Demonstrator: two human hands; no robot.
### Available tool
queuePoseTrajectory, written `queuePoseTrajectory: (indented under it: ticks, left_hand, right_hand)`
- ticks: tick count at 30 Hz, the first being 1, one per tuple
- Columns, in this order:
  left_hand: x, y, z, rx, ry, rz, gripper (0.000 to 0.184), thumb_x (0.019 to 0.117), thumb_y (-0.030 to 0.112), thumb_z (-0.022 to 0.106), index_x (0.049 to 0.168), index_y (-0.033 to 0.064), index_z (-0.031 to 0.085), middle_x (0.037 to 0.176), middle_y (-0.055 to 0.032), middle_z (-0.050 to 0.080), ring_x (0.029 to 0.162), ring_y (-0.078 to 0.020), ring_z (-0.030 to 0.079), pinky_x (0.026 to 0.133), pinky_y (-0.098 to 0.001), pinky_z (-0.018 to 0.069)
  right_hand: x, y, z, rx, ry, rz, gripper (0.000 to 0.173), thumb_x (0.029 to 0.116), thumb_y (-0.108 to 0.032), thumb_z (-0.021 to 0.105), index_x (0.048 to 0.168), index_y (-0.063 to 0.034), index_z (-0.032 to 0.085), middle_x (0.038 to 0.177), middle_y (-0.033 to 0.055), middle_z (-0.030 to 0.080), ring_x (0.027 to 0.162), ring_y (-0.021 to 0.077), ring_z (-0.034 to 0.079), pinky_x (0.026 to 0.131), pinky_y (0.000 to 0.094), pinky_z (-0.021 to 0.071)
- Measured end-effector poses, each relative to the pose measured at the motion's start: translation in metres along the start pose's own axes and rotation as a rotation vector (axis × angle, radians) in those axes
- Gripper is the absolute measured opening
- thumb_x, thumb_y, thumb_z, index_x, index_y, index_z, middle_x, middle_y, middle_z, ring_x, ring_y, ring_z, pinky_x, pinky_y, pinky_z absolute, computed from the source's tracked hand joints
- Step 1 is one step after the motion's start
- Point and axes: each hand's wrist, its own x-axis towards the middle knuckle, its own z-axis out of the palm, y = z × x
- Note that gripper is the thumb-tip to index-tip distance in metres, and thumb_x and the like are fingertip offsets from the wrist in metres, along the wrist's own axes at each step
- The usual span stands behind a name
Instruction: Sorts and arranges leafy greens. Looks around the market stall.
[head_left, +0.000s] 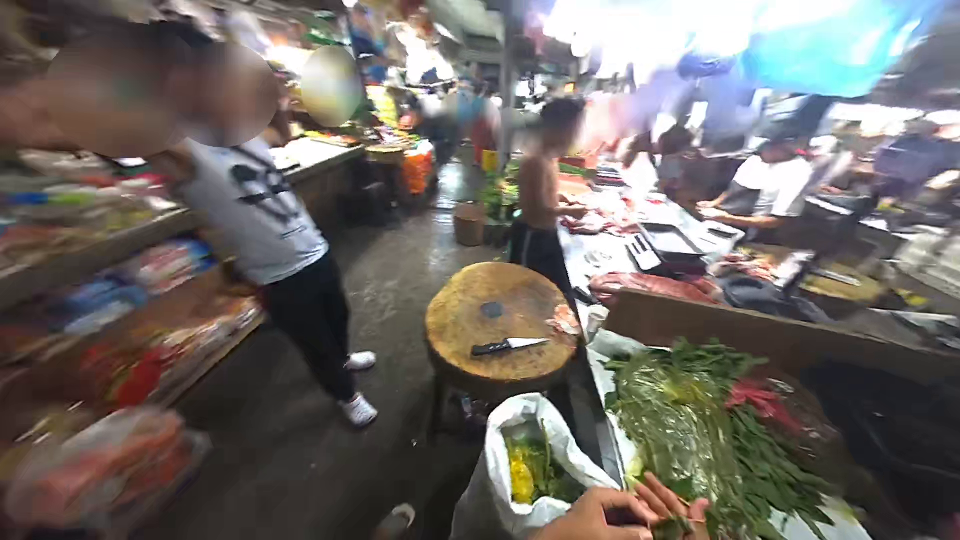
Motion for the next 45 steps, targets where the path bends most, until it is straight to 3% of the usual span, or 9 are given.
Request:
queuePoseTrajectory:
  ticks: [3,10,18,22,26,31,36,40,45]
  left_hand:
    - [-0.047,-0.014,0.000,-0.134,0.241,-0.045,0.022,0.1012,0.008,0.061,0.119,-0.0023,0.069,0.104,-0.0143,0.074,0.089,-0.0208,0.073,0.082,-0.0395,0.0625]
    - [-0.164,0.009,0.034,0.020,0.729,-0.065,0.030,0.1003,0.008,0.064,0.129,-0.0001,0.065,0.101,-0.0163,0.075,0.082,-0.0228,0.074,0.076,-0.0391,0.0638]
    - [-0.214,0.030,0.084,0.919,0.445,-0.454,0.020,0.1007,0.027,0.065,0.107,0.0118,0.077,0.101,-0.0052,0.076,0.100,-0.0194,0.071,0.093,-0.0477,0.0572]
    - [-0.221,0.036,0.116,0.716,0.519,-0.284,0.024,0.0964,0.023,0.073,0.113,0.0054,0.076,0.106,-0.0062,0.076,0.104,-0.0143,0.071,0.101,-0.0378,0.0549]
    - [-0.235,0.055,0.116,0.438,0.869,0.075,0.019,0.0940,0.005,0.071,0.111,-0.0017,0.073,0.099,-0.0084,0.075,0.089,-0.0135,0.072,0.084,-0.0325,0.0610]
    - [-0.246,0.053,0.097,0.127,1.038,0.315,0.029,0.0981,-0.001,0.060,0.127,-0.0055,0.062,0.100,-0.0139,0.074,0.082,-0.0167,0.072,0.077,-0.0324,0.0616]
    - [-0.251,0.074,0.103,0.543,1.151,0.043,0.027,0.0999,0.011,0.066,0.126,0.0060,0.069,0.107,-0.0072,0.075,0.092,-0.0140,0.072,0.083,-0.0331,0.0611]
    - [-0.247,0.077,0.121,0.978,0.914,-0.434,0.021,0.0945,0.016,0.069,0.114,0.0194,0.076,0.105,-0.0031,0.075,0.101,-0.0201,0.071,0.089,-0.0496,0.0574]
    - [-0.239,0.061,0.127,0.717,0.650,-0.308,0.029,0.0954,0.018,0.074,0.119,0.0007,0.073,0.106,-0.0106,0.075,0.101,-0.0171,0.071,0.094,-0.0371,0.0555]
  right_hand:
    - [0.000,0.032,0.012,0.079,-0.154,-0.050,0.096,0.0920,-0.066,0.061,0.161,-0.0082,0.028,0.154,0.0185,0.048,0.132,0.0313,0.057,0.102,0.0493,0.0537]
    - [0.002,0.070,0.053,-0.385,-0.639,-0.063,0.119,0.0705,-0.026,0.092,0.161,0.0029,0.021,0.159,0.0199,0.041,0.136,0.0363,0.053,0.105,0.0513,0.0556]
    - [0.014,0.085,0.063,-0.965,-1.153,0.107,0.032,0.0967,-0.031,0.072,0.124,-0.0141,0.073,0.110,-0.0009,0.077,0.101,0.0132,0.073,0.095,0.0372,0.0612]
    - [0.011,0.100,0.069,-0.591,-1.052,0.265,0.037,0.1100,-0.019,0.042,0.123,0.0051,0.066,0.112,0.0170,0.075,0.100,0.0304,0.074,0.091,0.0492,0.0619]
    - [-0.041,0.085,0.108,-0.136,-0.613,0.442,0.052,0.1130,-0.036,0.019,0.144,-0.0022,0.042,0.121,0.0065,0.067,0.108,0.0159,0.067,0.096,0.0388,0.0557]
    - [-0.072,0.084,0.144,-0.079,-0.902,0.255,0.059,0.1061,-0.047,0.048,0.149,-0.0068,0.045,0.129,0.0059,0.067,0.109,0.0167,0.067,0.089,0.0364,0.0578]
    - [-0.031,0.082,0.135,-0.444,-1.115,-0.086,0.067,0.0944,-0.002,0.061,0.151,0.0159,0.031,0.152,0.0232,0.048,0.136,0.0293,0.054,0.113,0.0424,0.0482]
    - [-0.037,0.050,0.132,-0.752,-1.207,-0.035,0.063,0.0924,0.000,0.070,0.148,0.0133,0.043,0.150,0.0272,0.050,0.133,0.0367,0.058,0.111,0.0462,0.0511]
    - [-0.033,0.055,0.111,-0.655,-1.145,0.165,0.037,0.1046,-0.005,0.052,0.135,0.0162,0.055,0.131,0.0270,0.065,0.117,0.0349,0.069,0.105,0.0470,0.0559]
